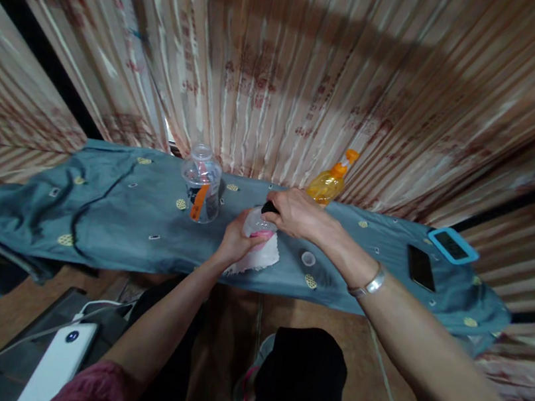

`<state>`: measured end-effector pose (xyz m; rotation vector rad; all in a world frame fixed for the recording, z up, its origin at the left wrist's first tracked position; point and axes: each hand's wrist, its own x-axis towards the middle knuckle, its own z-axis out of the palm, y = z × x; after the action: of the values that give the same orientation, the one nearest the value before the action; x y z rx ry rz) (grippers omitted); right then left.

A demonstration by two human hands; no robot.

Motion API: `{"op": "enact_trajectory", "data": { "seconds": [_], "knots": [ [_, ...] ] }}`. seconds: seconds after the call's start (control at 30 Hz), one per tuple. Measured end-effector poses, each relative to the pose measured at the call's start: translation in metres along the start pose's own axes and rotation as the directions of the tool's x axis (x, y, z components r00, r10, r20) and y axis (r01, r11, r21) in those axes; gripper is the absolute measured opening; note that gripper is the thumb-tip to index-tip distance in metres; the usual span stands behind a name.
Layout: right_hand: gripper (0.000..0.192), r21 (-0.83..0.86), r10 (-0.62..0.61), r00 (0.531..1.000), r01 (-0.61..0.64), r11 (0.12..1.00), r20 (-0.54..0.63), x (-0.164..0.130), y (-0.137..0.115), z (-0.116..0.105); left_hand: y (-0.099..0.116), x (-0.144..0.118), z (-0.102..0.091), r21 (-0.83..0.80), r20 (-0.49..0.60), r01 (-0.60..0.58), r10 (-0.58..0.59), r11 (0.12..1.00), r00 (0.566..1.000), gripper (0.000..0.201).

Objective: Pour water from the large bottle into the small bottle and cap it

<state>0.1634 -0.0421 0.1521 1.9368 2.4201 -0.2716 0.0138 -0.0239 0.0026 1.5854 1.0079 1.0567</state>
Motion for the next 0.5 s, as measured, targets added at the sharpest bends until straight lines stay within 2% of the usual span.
{"op": "enact_trajectory", "data": {
  "seconds": [0.07,0.13,0.2,0.27,0.33,0.4,0.5],
  "knots": [
    [0.039,0.144,0.032,0.997,-0.021,0.989,-0.070,-0.003,0.017,0.009,0.000,0.001,0.001,0.009,-0.018,-0.001,0.001,1.000,1.000,0.057],
    [0.046,0.298,0.114,0.983,-0.068,0.952,-0.141,-0.007,0.038,0.028,0.000,0.001,0.002,0.013,-0.041,0.000,0.001,1.000,0.999,0.057],
    [0.045,0.394,0.234,0.953,-0.144,0.908,-0.190,-0.010,0.055,0.060,-0.001,0.002,0.003,0.013,-0.056,0.000,0.001,1.000,0.998,0.058],
    [0.043,0.438,0.336,0.920,-0.222,0.871,-0.201,-0.010,0.063,0.102,-0.003,0.002,0.004,0.015,-0.062,-0.009,0.010,1.000,0.998,0.057],
    [0.040,0.468,0.386,0.904,-0.265,0.843,-0.184,-0.008,0.061,0.145,-0.005,0.003,0.004,0.023,-0.066,-0.022,0.023,1.000,0.998,0.054],
    [0.041,0.497,0.383,0.907,-0.254,0.830,-0.175,-0.003,0.051,0.180,-0.007,0.003,0.005,0.032,-0.077,-0.026,0.028,0.999,0.997,0.053],
    [0.040,0.530,0.384,0.904,-0.235,0.814,-0.189,0.005,0.035,0.210,-0.008,0.003,0.005,0.033,-0.109,-0.009,0.013,0.999,0.994,0.055]
  ]
}}
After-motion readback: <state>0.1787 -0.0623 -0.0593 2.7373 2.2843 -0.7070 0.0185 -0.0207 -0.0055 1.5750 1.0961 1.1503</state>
